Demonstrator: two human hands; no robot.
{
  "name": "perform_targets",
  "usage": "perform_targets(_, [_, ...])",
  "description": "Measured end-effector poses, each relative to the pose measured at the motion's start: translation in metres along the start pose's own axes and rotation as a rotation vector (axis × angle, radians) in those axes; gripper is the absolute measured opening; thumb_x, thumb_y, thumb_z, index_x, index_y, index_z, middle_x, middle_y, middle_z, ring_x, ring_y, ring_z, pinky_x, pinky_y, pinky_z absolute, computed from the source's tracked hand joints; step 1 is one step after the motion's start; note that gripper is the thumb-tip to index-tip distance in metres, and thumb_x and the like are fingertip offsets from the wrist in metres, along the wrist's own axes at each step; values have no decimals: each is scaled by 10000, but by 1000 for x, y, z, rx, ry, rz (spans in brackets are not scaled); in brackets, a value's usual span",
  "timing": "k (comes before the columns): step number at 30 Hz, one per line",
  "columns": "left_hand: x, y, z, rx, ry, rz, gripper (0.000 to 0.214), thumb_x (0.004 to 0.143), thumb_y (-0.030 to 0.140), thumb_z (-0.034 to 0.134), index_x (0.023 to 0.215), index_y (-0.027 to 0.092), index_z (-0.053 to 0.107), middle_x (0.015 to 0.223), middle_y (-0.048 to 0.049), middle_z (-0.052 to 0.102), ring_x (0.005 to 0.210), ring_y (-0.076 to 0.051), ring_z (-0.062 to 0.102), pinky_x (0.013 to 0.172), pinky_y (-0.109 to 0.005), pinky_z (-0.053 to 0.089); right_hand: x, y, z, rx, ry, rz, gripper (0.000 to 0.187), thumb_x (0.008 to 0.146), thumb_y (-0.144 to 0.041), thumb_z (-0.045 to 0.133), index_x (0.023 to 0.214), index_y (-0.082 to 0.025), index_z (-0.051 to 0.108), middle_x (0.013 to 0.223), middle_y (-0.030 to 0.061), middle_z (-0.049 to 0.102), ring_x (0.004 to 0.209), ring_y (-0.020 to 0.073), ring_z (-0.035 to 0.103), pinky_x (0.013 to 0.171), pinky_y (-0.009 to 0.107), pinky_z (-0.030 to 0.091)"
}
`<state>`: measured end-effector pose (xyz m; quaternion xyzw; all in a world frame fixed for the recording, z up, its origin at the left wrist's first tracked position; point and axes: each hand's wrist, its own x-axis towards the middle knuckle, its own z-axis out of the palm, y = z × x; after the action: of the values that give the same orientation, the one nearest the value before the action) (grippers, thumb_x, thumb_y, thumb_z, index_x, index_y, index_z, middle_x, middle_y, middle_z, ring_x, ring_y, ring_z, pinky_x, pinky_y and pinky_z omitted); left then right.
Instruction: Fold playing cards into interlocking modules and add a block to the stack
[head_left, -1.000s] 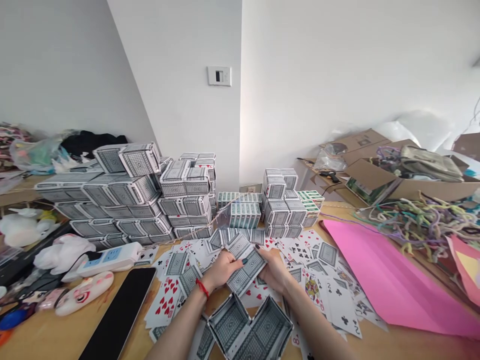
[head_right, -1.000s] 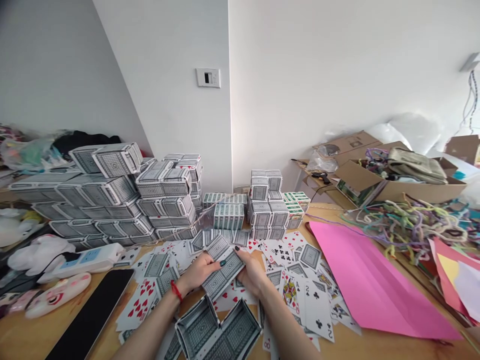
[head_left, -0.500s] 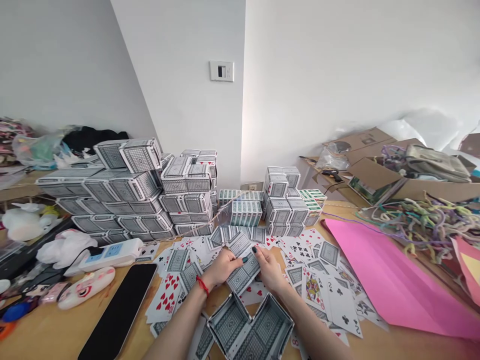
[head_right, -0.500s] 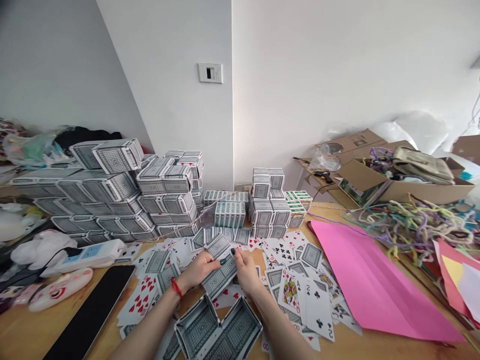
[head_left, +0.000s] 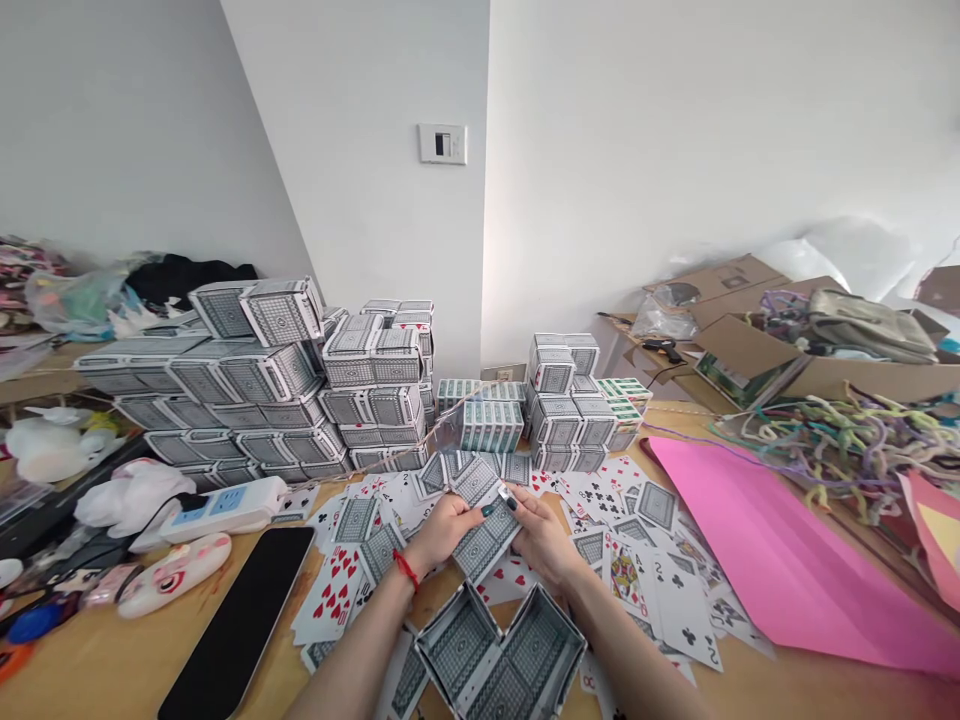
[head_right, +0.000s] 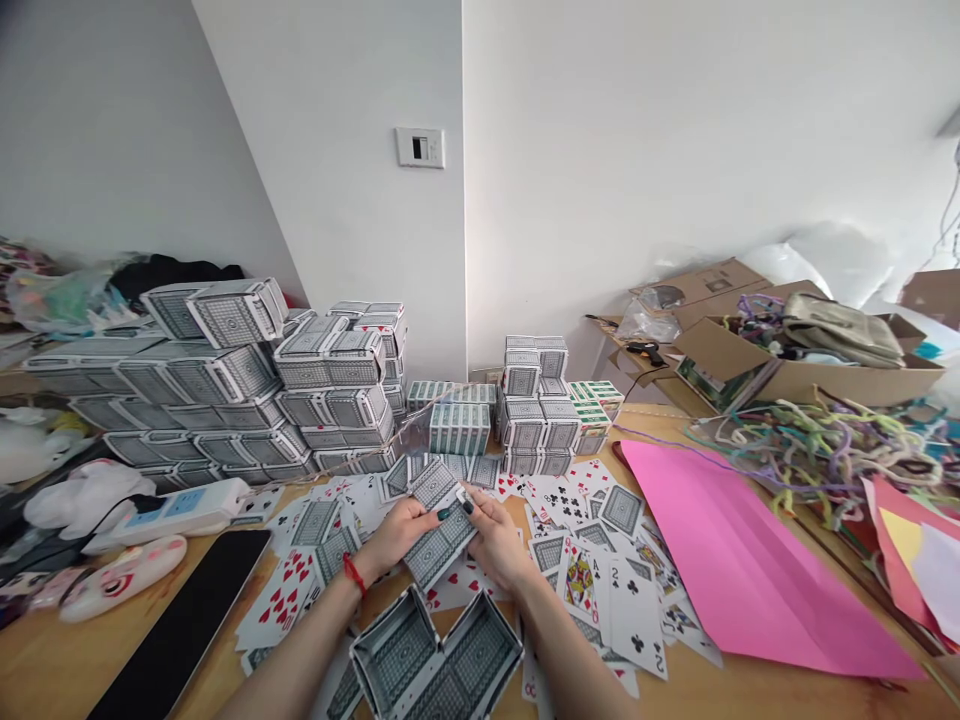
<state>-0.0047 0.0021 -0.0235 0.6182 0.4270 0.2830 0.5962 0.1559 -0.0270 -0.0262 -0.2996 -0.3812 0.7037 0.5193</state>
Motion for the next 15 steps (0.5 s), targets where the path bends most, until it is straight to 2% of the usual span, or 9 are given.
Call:
perform_targets(5, [0,0,0,18,3,71,457,698,463,568,439,184,315,439,77,238,421,-52,193,415,-225,134,3,2,-5,57,49,30,255,676,-373,664,863,-204,625,767,42,641,759,201,595,651,298,466])
perform_targets(8, [0,2,-1,-70,88,109,416,689,443,595,462,171,377,442,75,290,419,-56,269,414,-204,207,5,4,-11,57,83,41,224,682,-392,660,782,-203,594,709,18,611,690,169,584,621,278,468])
perform_targets(10, [1,3,-1,-142,220,122,298,693,417,603,591,157,502,472,66,382,438,-73,373,433,-197,294,5,4,-15,47,99,58,237,686,-408,657,747,-196,571,662,-1,577,625,141,564,593,265,468])
perform_targets(11, [1,4,-1,-168,286,123,256,698,406,602,718,156,552,519,55,447,453,-84,424,446,-200,337,5,4,-16,36,100,69,247,688,-414,655,742,-191,563,645,-9,560,595,126,552,578,257,468])
perform_targets(13, [1,6,0,-182,373,101,359,709,406,590,981,176,542,656,20,553,455,-97,485,448,-219,396,5,4,-17,2,89,89,260,690,-412,654,775,-186,559,656,-17,545,577,109,541,568,252,473])
perform_targets(15, [0,7,0,-150,409,89,455,714,416,581,1100,188,503,789,-24,603,436,-97,499,431,-235,426,4,4,-17,-48,78,99,310,653,-375,695,860,-198,548,735,-15,559,612,112,557,576,261,488])
